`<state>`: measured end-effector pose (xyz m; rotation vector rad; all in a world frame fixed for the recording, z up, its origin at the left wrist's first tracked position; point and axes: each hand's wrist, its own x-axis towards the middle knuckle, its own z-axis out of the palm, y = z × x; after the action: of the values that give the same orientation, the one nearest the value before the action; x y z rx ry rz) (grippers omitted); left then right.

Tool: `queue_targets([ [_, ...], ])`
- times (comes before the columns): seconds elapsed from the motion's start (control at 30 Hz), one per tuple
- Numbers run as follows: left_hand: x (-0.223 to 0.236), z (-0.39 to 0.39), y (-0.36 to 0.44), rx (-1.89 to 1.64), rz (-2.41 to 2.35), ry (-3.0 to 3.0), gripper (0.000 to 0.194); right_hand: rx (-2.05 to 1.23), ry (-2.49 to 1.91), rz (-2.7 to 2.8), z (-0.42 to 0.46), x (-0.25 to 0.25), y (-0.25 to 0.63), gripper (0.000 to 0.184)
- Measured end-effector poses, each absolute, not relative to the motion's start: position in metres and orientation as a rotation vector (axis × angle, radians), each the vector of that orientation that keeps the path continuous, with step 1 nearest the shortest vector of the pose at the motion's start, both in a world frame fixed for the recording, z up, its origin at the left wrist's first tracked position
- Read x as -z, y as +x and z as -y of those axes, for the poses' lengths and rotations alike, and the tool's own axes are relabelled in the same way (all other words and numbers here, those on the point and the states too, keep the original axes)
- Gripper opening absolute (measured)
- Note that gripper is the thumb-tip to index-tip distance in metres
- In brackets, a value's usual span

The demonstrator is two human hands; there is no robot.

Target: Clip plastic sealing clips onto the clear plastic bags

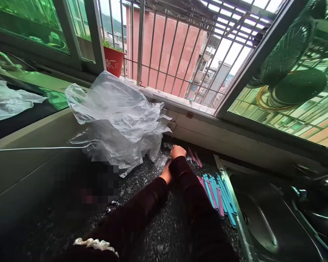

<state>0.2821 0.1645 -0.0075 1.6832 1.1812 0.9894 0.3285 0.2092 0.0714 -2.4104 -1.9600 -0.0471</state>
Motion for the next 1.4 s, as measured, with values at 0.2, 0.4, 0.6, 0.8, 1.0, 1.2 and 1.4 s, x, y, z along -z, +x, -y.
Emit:
queue_targets([
  [0.2,-0.005,-0.131,0.260,-0.949,-1.189,1.823,0.019,0.071,-2.307,1.812,-0.135,-0.079,0.354,0.023],
  [0.4,-0.026,-0.090,0.202,-1.106,-1.289,1.780,0.020,0.036,-2.154,1.751,-0.055,-0.071,0.347,0.023],
  [0.6,-0.019,-0.061,0.157,-1.397,-1.123,1.904,0.022,0.101,-1.722,1.837,-0.012,-0.045,0.317,0.018],
  [0.8,-0.010,-0.057,0.139,-1.484,-1.096,2.140,0.017,0.136,-1.541,1.910,-0.003,-0.025,0.301,0.018],
  [1.0,-0.017,-0.056,0.126,-1.480,-1.020,2.142,0.016,0.154,-1.422,1.930,0.001,-0.024,0.302,0.019],
  [1.2,-0.027,-0.054,0.118,-1.505,-1.037,1.840,0.013,0.146,-1.271,1.867,0.006,-0.028,0.308,0.009],
  [1.4,-0.030,-0.046,0.119,-1.430,-0.979,1.843,0.012,0.212,-1.254,1.858,0.008,-0.030,0.305,0.002],
])
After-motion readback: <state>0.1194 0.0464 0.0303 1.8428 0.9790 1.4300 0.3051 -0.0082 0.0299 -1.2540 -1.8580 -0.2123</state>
